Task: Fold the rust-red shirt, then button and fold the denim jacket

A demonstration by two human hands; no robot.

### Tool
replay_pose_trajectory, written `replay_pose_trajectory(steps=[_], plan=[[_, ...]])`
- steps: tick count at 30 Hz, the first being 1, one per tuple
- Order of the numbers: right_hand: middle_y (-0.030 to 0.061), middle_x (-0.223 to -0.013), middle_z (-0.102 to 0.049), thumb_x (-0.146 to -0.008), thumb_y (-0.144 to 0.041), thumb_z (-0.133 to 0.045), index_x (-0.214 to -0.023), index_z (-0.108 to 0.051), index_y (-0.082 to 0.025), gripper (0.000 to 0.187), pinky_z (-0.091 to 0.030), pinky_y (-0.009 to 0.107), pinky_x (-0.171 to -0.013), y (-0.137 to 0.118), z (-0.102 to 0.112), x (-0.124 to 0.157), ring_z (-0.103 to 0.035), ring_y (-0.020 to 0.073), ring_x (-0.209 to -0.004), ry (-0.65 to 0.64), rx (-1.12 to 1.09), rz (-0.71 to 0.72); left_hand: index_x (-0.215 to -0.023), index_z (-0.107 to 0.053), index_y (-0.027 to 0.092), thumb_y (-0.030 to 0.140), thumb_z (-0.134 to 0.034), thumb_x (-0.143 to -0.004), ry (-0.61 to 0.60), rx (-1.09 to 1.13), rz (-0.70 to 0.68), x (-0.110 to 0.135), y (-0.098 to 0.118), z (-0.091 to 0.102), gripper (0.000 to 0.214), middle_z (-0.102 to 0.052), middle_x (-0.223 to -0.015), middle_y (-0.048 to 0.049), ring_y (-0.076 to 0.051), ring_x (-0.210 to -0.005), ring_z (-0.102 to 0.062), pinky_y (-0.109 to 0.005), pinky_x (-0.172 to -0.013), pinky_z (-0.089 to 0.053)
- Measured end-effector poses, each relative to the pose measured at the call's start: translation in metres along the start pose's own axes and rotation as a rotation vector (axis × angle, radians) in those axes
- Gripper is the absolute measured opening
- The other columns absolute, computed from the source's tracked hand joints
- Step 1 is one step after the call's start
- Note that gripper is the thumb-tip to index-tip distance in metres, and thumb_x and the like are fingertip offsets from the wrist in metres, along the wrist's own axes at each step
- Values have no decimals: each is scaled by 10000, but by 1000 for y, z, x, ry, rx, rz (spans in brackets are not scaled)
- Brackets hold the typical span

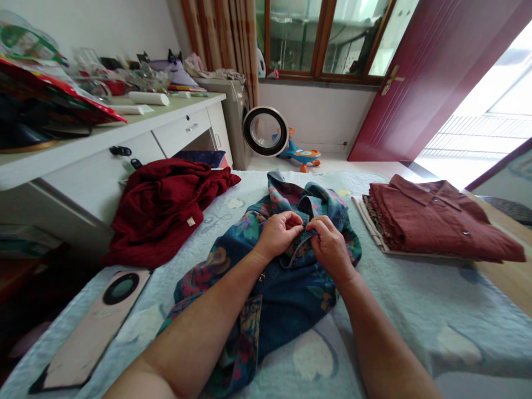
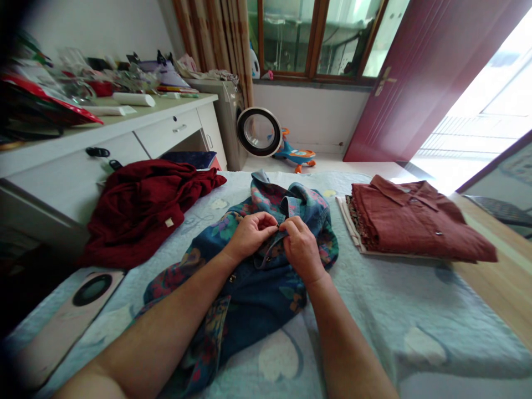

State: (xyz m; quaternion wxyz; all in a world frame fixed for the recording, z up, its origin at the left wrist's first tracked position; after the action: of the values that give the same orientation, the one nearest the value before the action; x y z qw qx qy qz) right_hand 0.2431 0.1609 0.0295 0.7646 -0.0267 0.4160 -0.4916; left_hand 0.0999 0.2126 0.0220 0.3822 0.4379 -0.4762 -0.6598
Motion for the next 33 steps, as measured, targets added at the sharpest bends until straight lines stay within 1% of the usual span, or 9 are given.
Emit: replay_pose_trajectory(steps=[5, 8, 10, 14, 16, 20, 23, 29, 33], plan=[[45, -937, -584, -843, -72, -436, -941, -611, -224, 252, -458, 310, -827, 4, -1, 1, -577, 197, -910, -63, 30, -28, -806, -622, 146, 266, -748, -705, 14, 361, 121, 3, 5, -4, 201, -648, -698, 17, -92, -613, -595, -205, -613, -475], [50, -968, -577, -852, -71, -431, -946, -614, -223, 256, -453, 302, -833, 5, 0, 2, -576, 193, -925, -41, 33, -29, -813, -604, 149, 254, -742, -710, -6, 438, 201, 5, 3, -8, 201, -644, -690, 18, -96, -602, -600, -206, -588, -473], [49, -973, -567, -846, -61, -425, -944, -610, -221, 264, -452, 294, -833, 4, 1, 1, -576, 187, -918, -20, 29, -25, -791, -601, 148, 213, -724, -713, 6, 385, 186, 4, -1, -9, 160, -633, -686, 21, -92, -603, -588, -207, -596, -472], [36, -954, -560, -834, -54, -426, -940, -595, -228, 265, -445, 284, -839, 4, 3, 1, -575, 178, -902, -12, 14, -25, -749, -617, 137, 147, -694, -704, 36, 190, 89, 1, -6, -10, 89, -623, -704, 17, -89, -641, -568, -205, -633, -462], [33, -953, -565, -832, -54, -426, -939, -589, -231, 263, -443, 283, -837, 3, 3, 1, -576, 177, -901, -32, 5, -26, -759, -618, 137, 153, -687, -707, 34, 177, 89, 1, -8, -11, 88, -627, -714, 14, -92, -649, -569, -208, -636, -459], [31, -946, -574, -824, -50, -431, -930, -588, -227, 260, -442, 280, -817, 2, 2, 0, -583, 178, -887, -70, -3, -41, -777, -610, 138, 224, -711, -716, 38, 254, 112, 1, -11, -12, 146, -625, -702, 15, -85, -618, -557, -200, -605, -439], [29, -933, -575, -810, -41, -436, -919, -591, -222, 262, -442, 278, -807, 2, 1, 0, -586, 177, -872, -82, 0, -53, -780, -614, 138, 277, -729, -720, 42, 262, 91, 1, -12, -12, 190, -635, -709, 8, -91, -625, -569, -205, -613, -448], [17, -884, -571, -805, -57, -469, -901, -577, -222, 219, -446, 278, -766, 4, -1, 1, -578, 176, -818, -65, 10, -67, -805, -646, 148, 283, -691, -768, 39, 99, -1, 4, -9, -10, 147, -672, -754, -15, -123, -673, -611, -228, -645, -479], [30, -934, -578, -819, -77, -477, -1011, -583, -225, 264, -467, 294, -796, 6, -4, 2, -585, 187, -855, -12, 12, -58, -829, -674, 162, 244, -641, -806, 38, -31, -81, 7, 0, -9, 91, -695, -779, -16, -137, -710, -631, -240, -688, -490]])
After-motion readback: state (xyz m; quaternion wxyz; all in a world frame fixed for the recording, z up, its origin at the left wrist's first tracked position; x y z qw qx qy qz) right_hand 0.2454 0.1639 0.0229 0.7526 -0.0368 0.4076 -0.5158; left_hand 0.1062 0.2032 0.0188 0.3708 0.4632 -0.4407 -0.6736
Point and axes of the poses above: each hand's wrist, its own x-axis away from the middle knuckle, its own z-axis out of the back of the hand, y = z × x, the point moved 3 cm from there along -x, towards the middle knuckle
